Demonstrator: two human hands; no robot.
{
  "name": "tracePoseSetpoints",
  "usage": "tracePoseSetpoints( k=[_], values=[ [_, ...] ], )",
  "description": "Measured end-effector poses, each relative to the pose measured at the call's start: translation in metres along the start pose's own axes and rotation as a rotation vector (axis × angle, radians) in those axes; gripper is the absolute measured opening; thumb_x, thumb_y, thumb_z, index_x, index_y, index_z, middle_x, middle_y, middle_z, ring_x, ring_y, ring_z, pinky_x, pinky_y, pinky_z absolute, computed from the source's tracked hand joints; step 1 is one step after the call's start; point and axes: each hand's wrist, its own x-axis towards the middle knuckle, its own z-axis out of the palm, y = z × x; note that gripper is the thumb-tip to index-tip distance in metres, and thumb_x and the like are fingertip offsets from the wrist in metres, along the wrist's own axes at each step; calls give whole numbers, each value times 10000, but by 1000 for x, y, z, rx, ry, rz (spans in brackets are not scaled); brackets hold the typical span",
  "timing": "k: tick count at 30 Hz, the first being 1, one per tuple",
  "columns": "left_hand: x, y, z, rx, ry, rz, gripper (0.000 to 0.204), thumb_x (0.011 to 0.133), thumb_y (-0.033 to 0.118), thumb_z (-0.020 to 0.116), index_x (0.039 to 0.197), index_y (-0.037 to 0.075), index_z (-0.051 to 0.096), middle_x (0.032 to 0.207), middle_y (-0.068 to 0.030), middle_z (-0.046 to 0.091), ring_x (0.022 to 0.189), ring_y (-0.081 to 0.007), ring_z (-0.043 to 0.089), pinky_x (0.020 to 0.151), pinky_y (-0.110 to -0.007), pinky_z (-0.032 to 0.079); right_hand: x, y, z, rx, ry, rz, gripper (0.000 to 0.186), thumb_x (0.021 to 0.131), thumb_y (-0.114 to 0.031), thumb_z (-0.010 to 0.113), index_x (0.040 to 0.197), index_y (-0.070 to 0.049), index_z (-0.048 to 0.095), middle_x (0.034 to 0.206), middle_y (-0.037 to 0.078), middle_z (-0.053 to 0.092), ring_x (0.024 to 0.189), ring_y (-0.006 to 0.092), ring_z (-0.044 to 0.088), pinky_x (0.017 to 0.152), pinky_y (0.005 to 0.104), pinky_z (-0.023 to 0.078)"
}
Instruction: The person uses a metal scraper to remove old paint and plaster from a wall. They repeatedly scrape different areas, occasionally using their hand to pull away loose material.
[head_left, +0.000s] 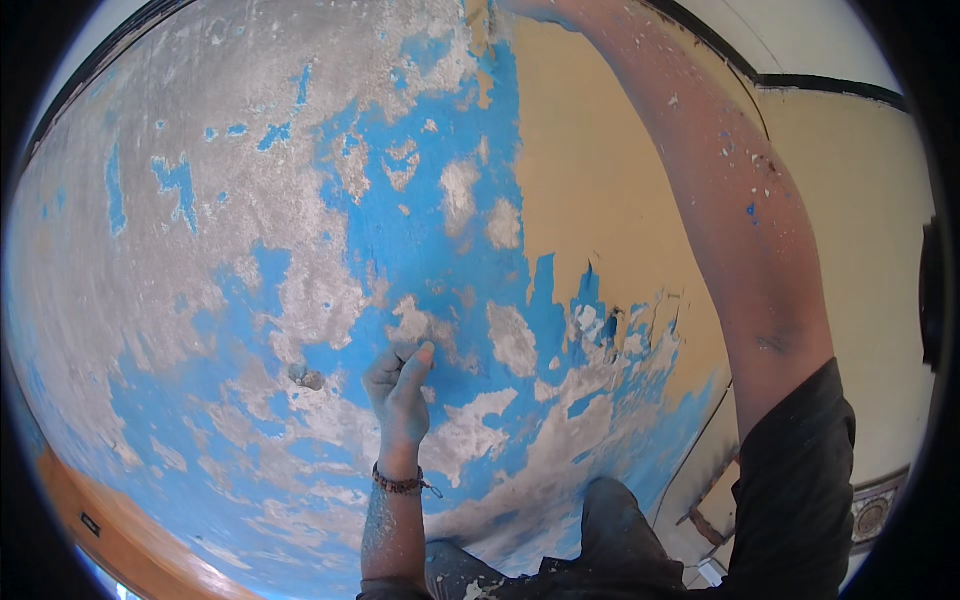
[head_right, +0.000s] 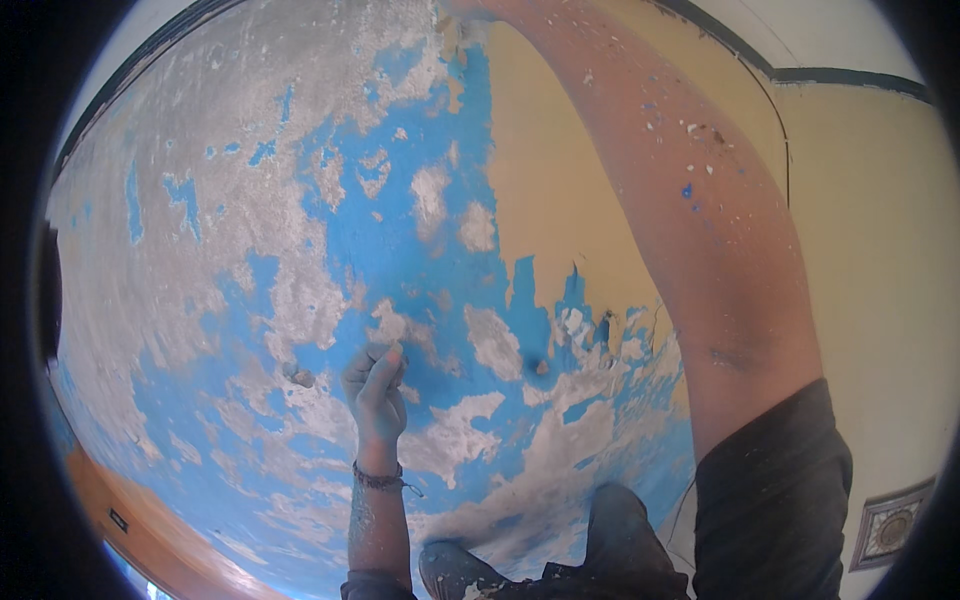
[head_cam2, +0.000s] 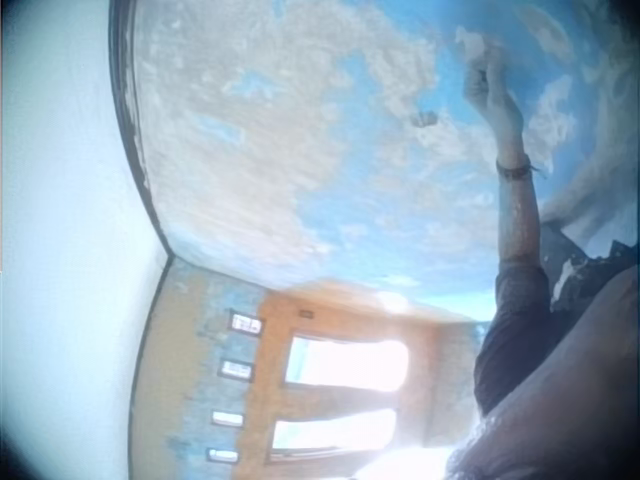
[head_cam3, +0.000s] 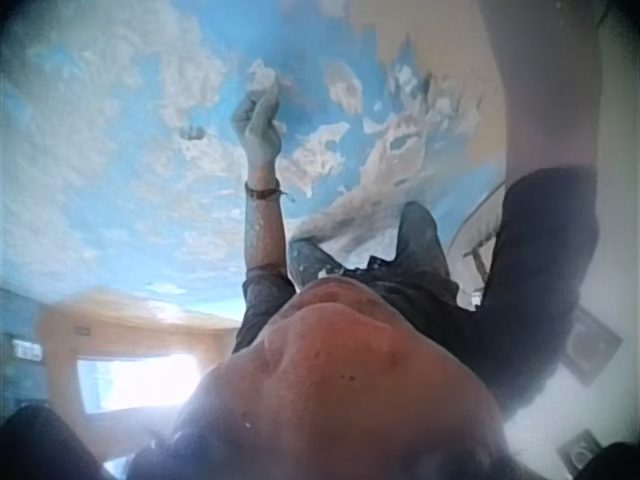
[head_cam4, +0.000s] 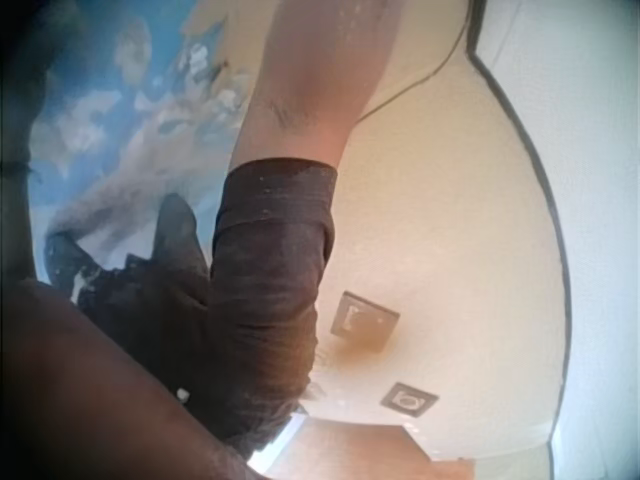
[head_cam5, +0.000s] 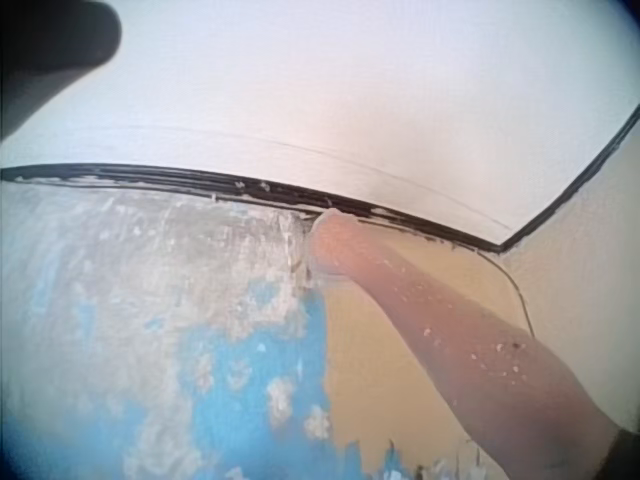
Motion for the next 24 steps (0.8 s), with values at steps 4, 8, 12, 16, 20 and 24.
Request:
tracePoseSetpoints(
  k=[4, 8, 12, 16, 20, 24],
  values=[
    [0, 3, 1, 0, 20, -48, 143, 835, 146, 666, 752, 34, 634, 696, 15, 556, 654, -72, 444, 620, -244, 334, 0, -1, -2, -131, -11, -129, 264, 764, -150, 519, 813, 56, 677, 839, 276, 639, 845, 365, 658, 735, 430, 525],
    [1, 1, 0, 3, -4, -12, 149, 837, 155, 667, 753, 34, 638, 694, 14, 558, 651, -69, 446, 621, -236, 336, -2, 2, -6, -45, 23, -63, 271, 762, -157, 516, 812, 60, 671, 840, 281, 635, 830, 366, 659, 724, 441, 524],
    [4, -2, 12, -48, -36, -32, 166, 843, 166, 661, 746, 33, 635, 689, 14, 560, 648, -66, 447, 615, -232, 339, 6, 21, -15, -52, 14, -66, 265, 759, -162, 515, 788, 54, 664, 835, 251, 647, 749, 377, 653, 659, 453, 518],
    [-1, 3, -6, 35, 6, -25, 176, 846, 171, 657, 743, 33, 626, 678, 16, 556, 639, -64, 442, 602, -233, 338, -87, 13, 19, 163, -53, -205, 259, 791, -159, 509, 960, -1, 625, 842, 217, 647, 734, 335, 635, 671, 407, 499],
    [0, 2, -7, 43, -15, -30, 181, 844, 171, 659, 737, 31, 617, 669, 20, 544, 633, -65, 432, 599, -234, 334, -242, -27, -2, 505, -202, 165, 358, 850, -132, 508, 1195, -65, 579, 789, 197, 622, 693, 274, 622, 659, 368, 481],
    [4, 2, 2, 28, -45, -42, 194, 841, 179, 664, 722, 37, 608, 663, 26, 528, 628, -65, 416, 596, -234, 326, -303, -45, 5, 497, -139, 178, 318, 869, -110, 504, 1171, -71, 595, 704, 193, 606, 641, 338, 609, 608, 389, 478]
  ],
)
